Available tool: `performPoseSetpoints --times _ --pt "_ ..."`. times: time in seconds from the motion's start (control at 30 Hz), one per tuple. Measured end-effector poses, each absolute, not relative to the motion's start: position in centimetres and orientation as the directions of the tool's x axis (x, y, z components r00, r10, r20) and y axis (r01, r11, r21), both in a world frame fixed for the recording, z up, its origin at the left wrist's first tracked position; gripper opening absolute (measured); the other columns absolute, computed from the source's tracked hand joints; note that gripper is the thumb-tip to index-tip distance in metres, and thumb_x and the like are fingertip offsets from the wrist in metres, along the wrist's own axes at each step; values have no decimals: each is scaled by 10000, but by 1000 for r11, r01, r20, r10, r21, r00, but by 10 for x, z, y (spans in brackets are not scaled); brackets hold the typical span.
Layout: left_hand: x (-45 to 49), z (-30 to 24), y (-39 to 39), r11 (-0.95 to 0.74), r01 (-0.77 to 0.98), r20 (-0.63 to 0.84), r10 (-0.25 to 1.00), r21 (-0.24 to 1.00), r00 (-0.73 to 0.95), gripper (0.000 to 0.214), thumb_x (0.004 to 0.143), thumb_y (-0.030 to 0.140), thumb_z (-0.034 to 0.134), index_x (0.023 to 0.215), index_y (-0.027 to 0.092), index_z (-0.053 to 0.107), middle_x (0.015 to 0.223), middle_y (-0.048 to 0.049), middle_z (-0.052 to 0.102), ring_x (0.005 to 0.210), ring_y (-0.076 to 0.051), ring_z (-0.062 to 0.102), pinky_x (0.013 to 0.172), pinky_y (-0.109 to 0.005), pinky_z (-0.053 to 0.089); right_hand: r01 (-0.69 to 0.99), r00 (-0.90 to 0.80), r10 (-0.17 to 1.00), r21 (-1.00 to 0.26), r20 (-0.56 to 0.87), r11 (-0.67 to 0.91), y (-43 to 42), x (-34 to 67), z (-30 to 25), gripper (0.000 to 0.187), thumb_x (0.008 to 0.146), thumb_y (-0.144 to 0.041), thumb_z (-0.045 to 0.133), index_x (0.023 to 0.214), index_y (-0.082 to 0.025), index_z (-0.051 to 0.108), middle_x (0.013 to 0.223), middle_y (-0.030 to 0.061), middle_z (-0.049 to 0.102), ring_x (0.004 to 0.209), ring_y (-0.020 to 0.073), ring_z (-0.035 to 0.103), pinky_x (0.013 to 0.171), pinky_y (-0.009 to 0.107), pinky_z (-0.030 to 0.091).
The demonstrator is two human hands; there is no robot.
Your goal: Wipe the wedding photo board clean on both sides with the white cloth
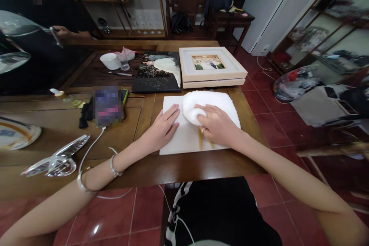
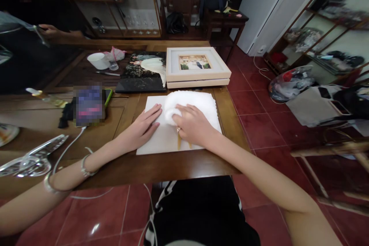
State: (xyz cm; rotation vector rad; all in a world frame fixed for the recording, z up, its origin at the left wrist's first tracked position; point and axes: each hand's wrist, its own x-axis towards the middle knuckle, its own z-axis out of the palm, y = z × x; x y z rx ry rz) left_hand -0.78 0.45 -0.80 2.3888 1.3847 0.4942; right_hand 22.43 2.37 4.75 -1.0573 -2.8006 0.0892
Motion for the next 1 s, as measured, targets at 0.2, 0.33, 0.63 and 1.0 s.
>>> performPoseSetpoints --times 0.2,0.33,0.63,1.0 --pt "-6 -3 5 -486 734 162 868 473 470 484 992 248 338 1459 123 366 1543 -174 346 1444 -300 294 1172 -576 218 661 -735 672 -120 89 740 60 192 56 282 939 -211 407 1003 -97 657 1084 206 678 977 298 616 831 397 433" --pt "-6 -1 7 -530 696 234 845 484 481 343 976 233 374 1236 127 572 1272 -172 565 1231 -305 508 1089 -537 376 608 -784 618 -136 54 783 69 164 65 225 887 -178 458 990 -120 650 989 155 685 853 250 596 702 332 383" --pt "-8 -1 7 -565 701 254 824 436 506 419 967 219 387 1368 153 490 1381 -162 515 1324 -311 446 1122 -537 349 582 -809 587 -131 7 803 79 169 76 226 919 -207 426 980 -134 632 961 150 677 767 230 591 592 310 304" --pt "-9 -4 5 -520 760 186 853 390 488 480 991 275 347 1425 85 420 1526 -185 386 1445 -289 307 1168 -539 276 750 -661 751 -45 -12 660 79 273 70 286 969 -307 401 832 -147 594 850 131 678 806 263 638 676 342 420"
